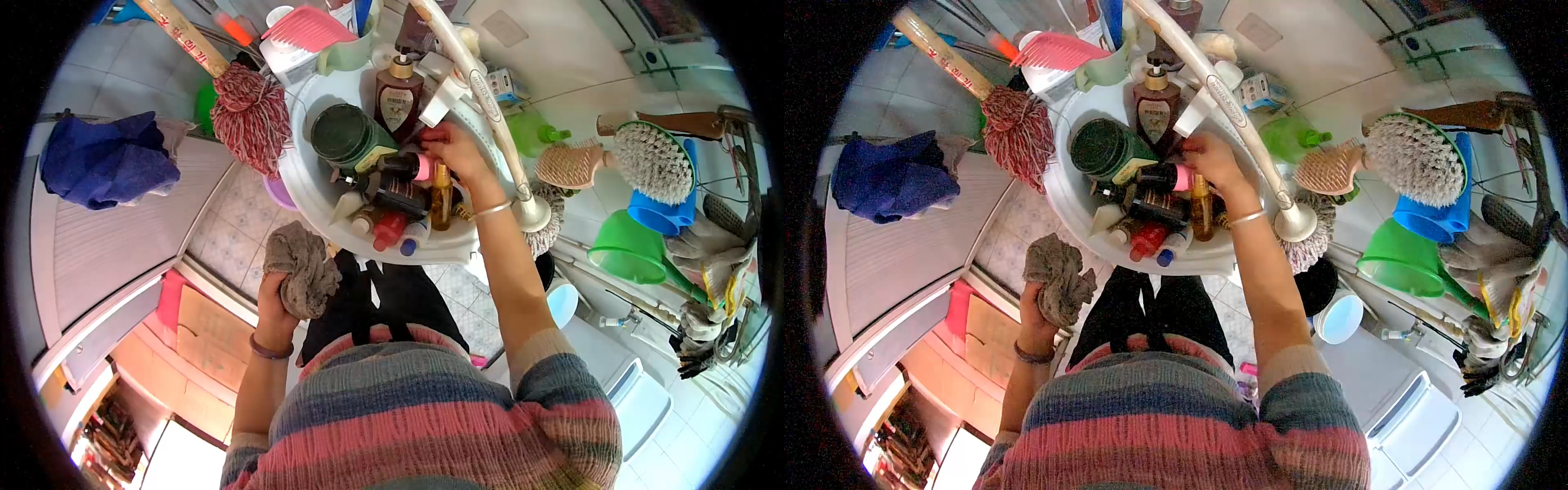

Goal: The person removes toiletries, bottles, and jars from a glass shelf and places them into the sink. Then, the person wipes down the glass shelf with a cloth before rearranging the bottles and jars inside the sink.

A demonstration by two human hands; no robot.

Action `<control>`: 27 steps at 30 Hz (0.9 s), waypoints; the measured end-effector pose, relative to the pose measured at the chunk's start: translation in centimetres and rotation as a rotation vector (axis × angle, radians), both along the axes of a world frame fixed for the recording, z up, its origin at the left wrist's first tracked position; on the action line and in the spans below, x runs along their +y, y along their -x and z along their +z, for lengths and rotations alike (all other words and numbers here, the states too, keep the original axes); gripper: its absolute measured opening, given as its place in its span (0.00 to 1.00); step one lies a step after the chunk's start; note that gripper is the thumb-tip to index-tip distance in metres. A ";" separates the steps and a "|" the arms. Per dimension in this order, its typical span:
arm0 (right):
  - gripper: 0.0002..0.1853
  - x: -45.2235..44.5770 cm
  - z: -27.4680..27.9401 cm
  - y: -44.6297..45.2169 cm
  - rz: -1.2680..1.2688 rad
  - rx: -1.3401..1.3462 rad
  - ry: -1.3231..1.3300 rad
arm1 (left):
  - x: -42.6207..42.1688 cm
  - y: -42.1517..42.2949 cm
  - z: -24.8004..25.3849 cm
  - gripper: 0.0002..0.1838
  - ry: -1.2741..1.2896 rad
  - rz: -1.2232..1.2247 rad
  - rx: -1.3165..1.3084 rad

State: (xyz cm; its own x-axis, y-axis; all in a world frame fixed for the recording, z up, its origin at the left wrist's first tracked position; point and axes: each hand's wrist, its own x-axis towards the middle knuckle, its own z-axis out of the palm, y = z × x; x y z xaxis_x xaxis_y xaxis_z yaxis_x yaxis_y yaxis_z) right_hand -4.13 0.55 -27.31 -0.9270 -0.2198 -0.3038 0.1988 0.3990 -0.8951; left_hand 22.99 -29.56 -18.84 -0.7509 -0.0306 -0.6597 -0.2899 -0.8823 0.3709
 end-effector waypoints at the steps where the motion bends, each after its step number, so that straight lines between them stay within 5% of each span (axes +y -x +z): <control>1: 0.14 -0.6 1.3 0.3 0.015 -0.109 0.014 | -0.1 0.0 -0.1 0.22 0.006 0.004 -0.005; 5: 0.21 -2.4 0.9 1.9 0.115 -0.242 0.142 | -0.3 -0.8 -0.7 0.22 -0.008 0.013 -0.042; 8: 0.23 -2.0 0.9 1.7 0.197 0.259 -0.545 | -0.3 -1.0 -0.3 0.22 0.012 0.020 -0.043; 12: 0.29 -3.5 4.8 -0.1 0.129 0.265 -1.016 | -0.2 -1.4 -0.4 0.22 -0.024 0.056 -0.048; 13: 0.31 -4.5 5.6 0.4 0.137 0.056 -1.019 | -0.2 -1.6 -0.6 0.22 -0.028 0.052 -0.050; 20: 0.26 -4.9 1.0 1.5 0.130 0.069 -1.170 | -0.1 -2.0 -0.8 0.23 -0.022 0.045 -0.075; 27: 0.41 -3.9 1.6 1.1 0.142 0.055 -0.996 | 0.4 -2.1 -0.3 0.24 -0.048 0.013 -0.013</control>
State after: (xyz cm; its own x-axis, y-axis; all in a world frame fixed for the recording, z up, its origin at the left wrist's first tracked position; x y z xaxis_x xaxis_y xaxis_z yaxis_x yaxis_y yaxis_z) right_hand -5.24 -3.33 -25.66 -0.9304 0.0015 -0.3665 0.0596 0.9873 -0.1474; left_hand 25.09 -29.14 -19.14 -0.7418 -0.0085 -0.6706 -0.2829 -0.9026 0.3244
